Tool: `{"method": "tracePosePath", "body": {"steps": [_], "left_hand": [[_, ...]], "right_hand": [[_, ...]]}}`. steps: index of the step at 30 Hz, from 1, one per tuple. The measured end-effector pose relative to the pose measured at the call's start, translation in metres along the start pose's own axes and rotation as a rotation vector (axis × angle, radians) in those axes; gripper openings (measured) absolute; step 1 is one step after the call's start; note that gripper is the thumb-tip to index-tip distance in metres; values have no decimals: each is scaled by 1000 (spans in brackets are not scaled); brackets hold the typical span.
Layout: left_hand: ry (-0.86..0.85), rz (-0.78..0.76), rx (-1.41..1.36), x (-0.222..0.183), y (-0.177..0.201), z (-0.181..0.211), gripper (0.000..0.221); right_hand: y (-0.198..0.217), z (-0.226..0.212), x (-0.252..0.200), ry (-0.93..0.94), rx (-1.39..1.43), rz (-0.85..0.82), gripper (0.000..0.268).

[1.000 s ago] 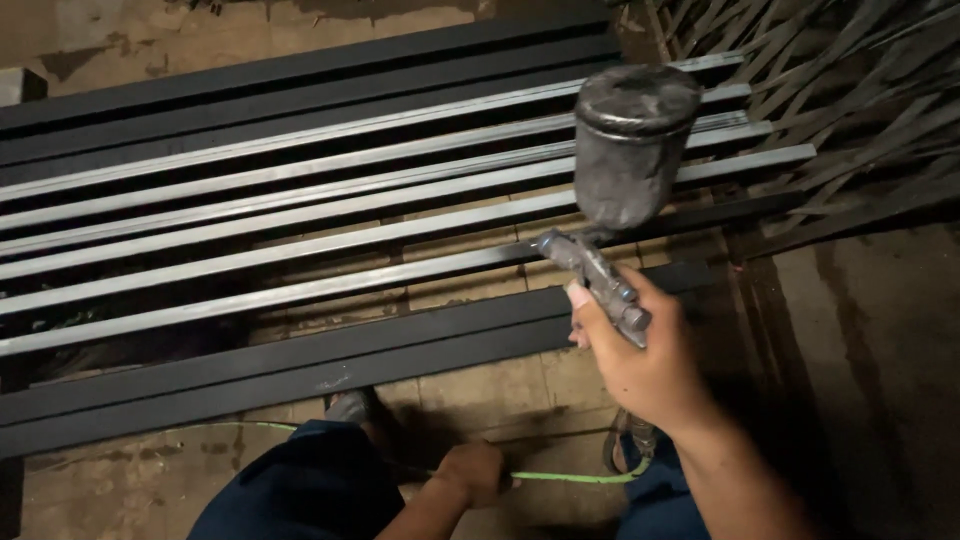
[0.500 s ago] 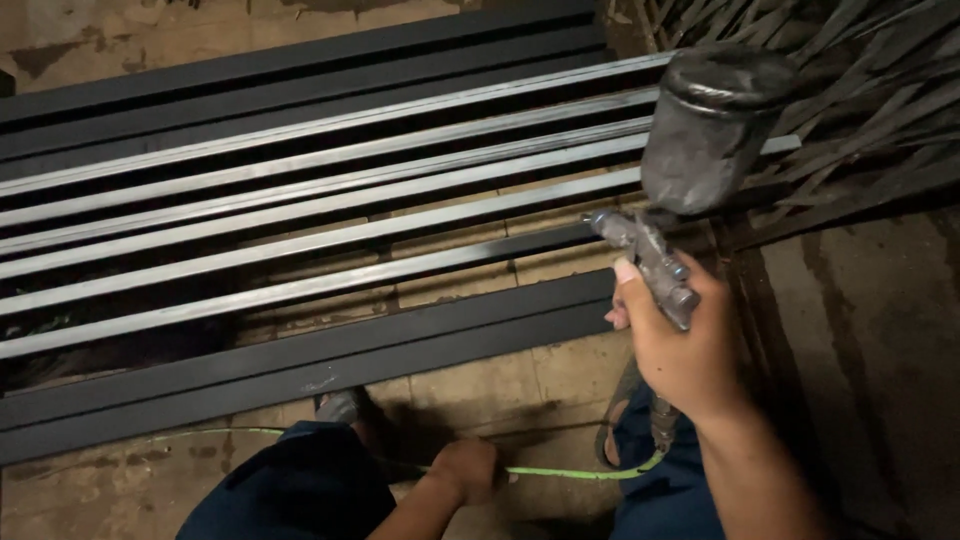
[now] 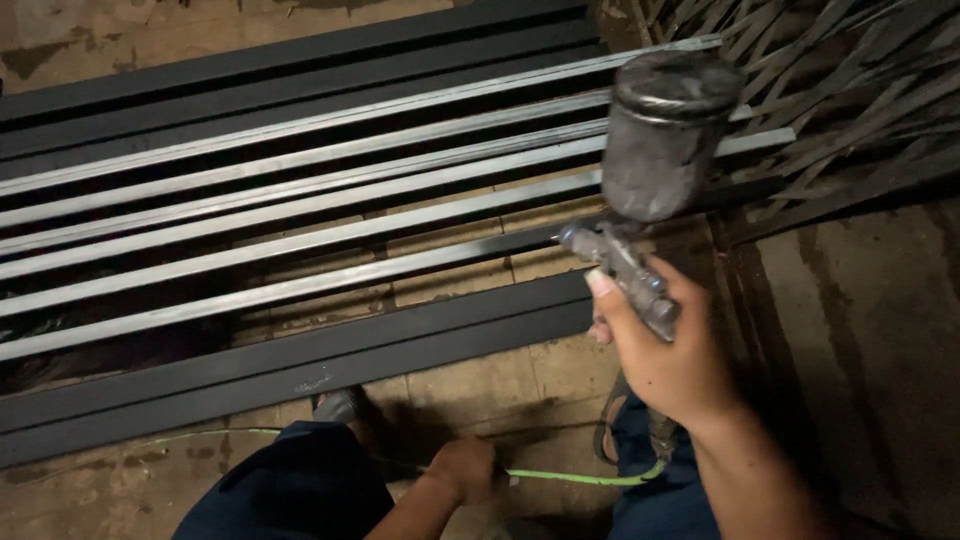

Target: Spray painting long metal bars laid out on the floor using a pneumatic spray gun.

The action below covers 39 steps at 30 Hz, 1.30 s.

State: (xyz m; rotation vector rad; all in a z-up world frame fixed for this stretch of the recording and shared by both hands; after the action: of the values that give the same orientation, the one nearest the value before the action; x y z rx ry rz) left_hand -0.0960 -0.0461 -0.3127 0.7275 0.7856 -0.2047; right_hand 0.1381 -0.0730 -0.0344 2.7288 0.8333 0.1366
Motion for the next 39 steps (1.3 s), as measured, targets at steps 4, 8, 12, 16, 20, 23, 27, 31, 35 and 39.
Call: {"method": "tracePosePath", "body": {"steps": [4,8,12,16,20,23,27,31,35,39], "left_hand": [[-8,-1,51,0,-5,-1,65],[-11,-61,48,-3,3,2,53],[-13,-77,52,0,-4,-1,65],[-1,31,94,4,-13,-5,62],[16,-22,108,-5,-2,2,71],[1,-26,122,-2,-2,2,64],[-14,-39,110,1,-5,-2,65],[-10,-60,89,2,-4,-1,61],[15,27,56,2,-6,-2,65],[-21,24,48,-4,1,0,56]], "right_hand": [[-10,-10,-5,-42,-13,-10,24],[-15,-17,-5,17,21,-66,26],[-15,-18,-6,15,15,-83,24],[-20,-18,-7,-13,149,-179,17],[-20,-15,-6,-45,66,-96,22],[-18,-13,-4,-18,39,-45,26],[-13,-12,-2,-4,37,-29,23],[-8,-12,1,10,-25,19,27],[-3,-10,4,-28,-37,63,23],[1,-7,7,16,-5,88,22]]}}
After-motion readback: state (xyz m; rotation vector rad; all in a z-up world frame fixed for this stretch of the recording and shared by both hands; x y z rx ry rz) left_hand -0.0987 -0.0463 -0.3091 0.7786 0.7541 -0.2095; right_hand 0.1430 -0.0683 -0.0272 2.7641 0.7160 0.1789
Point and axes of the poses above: each hand's wrist, its own x-axis towards the middle knuckle, its own y-axis out of the back of the hand, z = x × y, the point moved 3 cm from there along x, towards the middle knuckle, and after that the axes turned 14 degrees about z, right-handed, at the moved point
